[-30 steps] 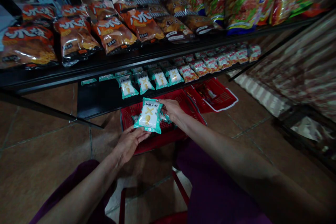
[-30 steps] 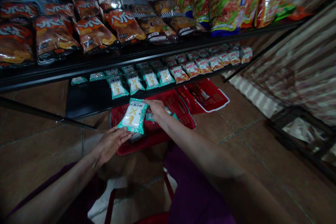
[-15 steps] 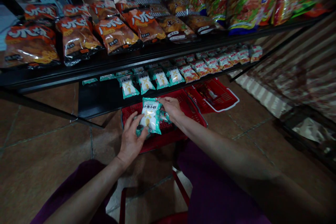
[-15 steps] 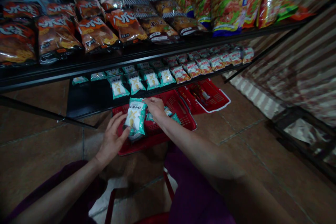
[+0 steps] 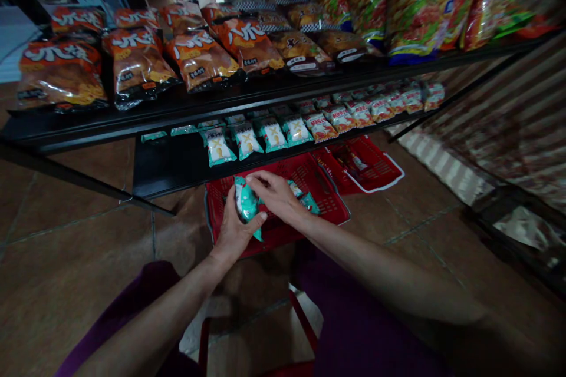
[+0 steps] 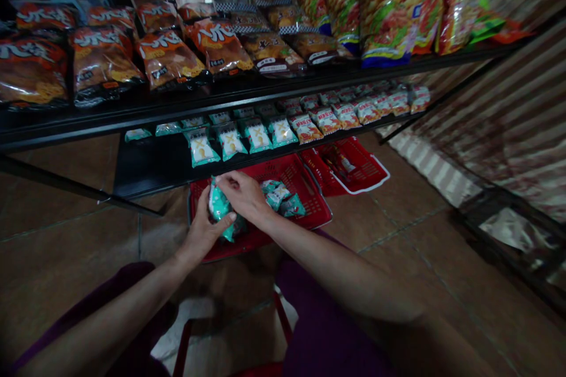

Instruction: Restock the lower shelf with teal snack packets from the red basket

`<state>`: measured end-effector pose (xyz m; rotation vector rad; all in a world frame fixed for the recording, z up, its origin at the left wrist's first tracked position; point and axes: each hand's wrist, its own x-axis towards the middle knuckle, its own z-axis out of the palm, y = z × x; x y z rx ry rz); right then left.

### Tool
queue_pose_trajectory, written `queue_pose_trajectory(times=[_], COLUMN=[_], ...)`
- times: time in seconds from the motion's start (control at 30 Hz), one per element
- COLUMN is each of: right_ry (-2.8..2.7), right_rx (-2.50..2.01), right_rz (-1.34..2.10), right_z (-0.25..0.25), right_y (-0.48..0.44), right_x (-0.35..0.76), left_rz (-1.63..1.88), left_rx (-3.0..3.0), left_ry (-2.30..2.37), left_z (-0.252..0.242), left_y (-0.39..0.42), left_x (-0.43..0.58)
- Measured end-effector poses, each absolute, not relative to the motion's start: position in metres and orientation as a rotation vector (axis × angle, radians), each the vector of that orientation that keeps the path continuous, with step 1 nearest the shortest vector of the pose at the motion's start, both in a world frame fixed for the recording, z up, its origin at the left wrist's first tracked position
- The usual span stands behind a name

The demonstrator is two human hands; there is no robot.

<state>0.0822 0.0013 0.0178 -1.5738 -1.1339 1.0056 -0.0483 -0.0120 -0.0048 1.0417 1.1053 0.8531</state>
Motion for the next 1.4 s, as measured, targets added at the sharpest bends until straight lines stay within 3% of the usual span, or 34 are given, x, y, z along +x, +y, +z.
queue_pose_trajectory(times=[0.13, 0.3, 0.57, 0.8, 1.4], right_ry=[-0.936, -0.734, -0.485, -0.303, -0.508], right_rx=[-1.414, -1.488, -1.354, -1.352, -1.522], right_rz=[1.197, 1.051, 1.525, 1.462, 1.384], right_z=[0.02, 0.015, 0.026, 0.021, 0.02], right_y=[-0.003, -0.004, -0.009, -0.002, 0.0], right_x=[0.079, 0.085, 0.082, 0.087, 0.082], left_rz=[0.718, 0.666, 0.491, 0.603, 0.759], left_rx=[0.717, 0.39, 0.373, 0.609, 0.614], left_ry=[1.006, 0.903, 0.757, 0.877, 1.031], left_z=[0.001, 0.01, 0.01, 0.008, -0.001], left_y=[-0.009, 0.002, -0.001, -0.002, 0.006], left_x=[-0.051, -0.067, -0.08, -0.076, -0.071])
